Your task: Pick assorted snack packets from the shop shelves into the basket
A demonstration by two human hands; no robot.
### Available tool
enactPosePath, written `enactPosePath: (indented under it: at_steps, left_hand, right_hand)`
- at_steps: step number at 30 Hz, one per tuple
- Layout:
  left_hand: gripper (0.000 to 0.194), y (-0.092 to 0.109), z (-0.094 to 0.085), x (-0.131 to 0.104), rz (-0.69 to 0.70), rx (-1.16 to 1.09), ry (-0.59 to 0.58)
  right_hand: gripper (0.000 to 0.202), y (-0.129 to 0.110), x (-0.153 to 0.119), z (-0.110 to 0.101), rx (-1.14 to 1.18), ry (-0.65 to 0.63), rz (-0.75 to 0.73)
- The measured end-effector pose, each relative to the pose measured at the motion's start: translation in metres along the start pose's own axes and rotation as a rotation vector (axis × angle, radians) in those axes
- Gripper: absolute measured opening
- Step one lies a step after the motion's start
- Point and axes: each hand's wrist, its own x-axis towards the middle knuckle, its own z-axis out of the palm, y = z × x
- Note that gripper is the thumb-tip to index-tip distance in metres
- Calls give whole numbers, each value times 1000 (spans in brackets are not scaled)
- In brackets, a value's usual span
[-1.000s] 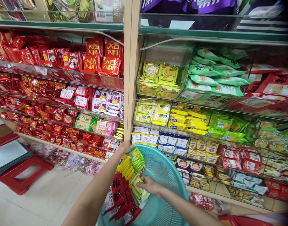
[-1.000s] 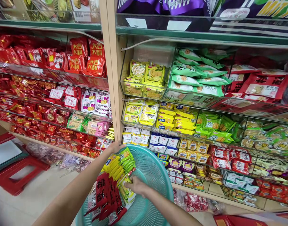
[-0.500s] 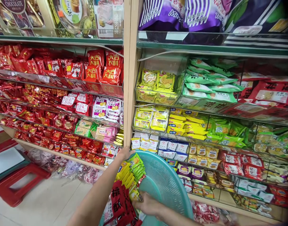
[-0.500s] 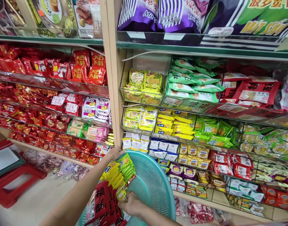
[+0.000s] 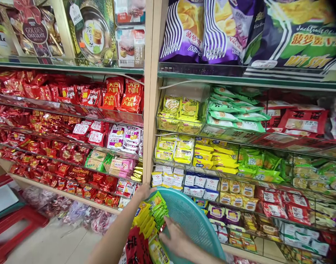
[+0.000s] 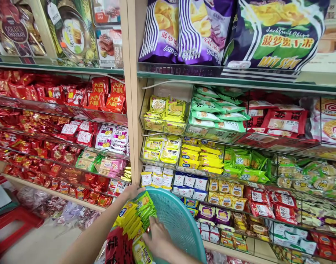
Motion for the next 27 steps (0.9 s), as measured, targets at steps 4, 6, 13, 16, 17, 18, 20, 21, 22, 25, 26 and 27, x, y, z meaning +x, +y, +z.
enactPosePath:
  at_steps: [4, 6, 13, 16, 17, 18, 20, 21, 22, 25, 26, 27]
  left_hand:
    - [68, -1, 1, 2, 1, -10, -2]
    - [68, -2, 1, 2, 5, -13, -1]
    - [70, -2, -1, -1, 12, -9, 8]
    - [70, 0, -3, -3, 4, -9, 2]
    - [69, 0, -4, -3, 2, -10, 0]
    - [69, 0, -4, -3, 1, -10, -2]
    - [69, 1, -5, -3, -1, -10, -4]
    - [69, 1, -5, -3, -2, -8, -3]
    - [70, 1, -5, -3, -4, -6, -3]
    - [69, 2, -6, -5, -5, -4, -4]
    - [68, 3, -6, -6, -5, -6, -5]
    - [67, 3, -7, -7, -4, -10, -6]
  right_hand:
    - [38, -38, 21, -79, -192, 377, -333]
    - [35, -56, 35, -121, -318, 583, -543]
    - [26, -80, 82, -211, -489, 963, -370]
    - [22, -82, 97, -225, -183, 951, -128]
    - [21, -83, 102, -229, -15, 924, -70]
    - [19, -85, 105, -232, 150, 892, -26]
    - [20, -89, 112, -236, 407, 829, 13]
    - [20, -92, 115, -238, 486, 799, 17]
    - [19, -94, 117, -239, 536, 772, 19]
    - [12, -99, 122, -240, 659, 705, 20]
    - [11, -100, 123, -239, 696, 689, 22]
    - [9, -101, 124, -239, 724, 680, 25]
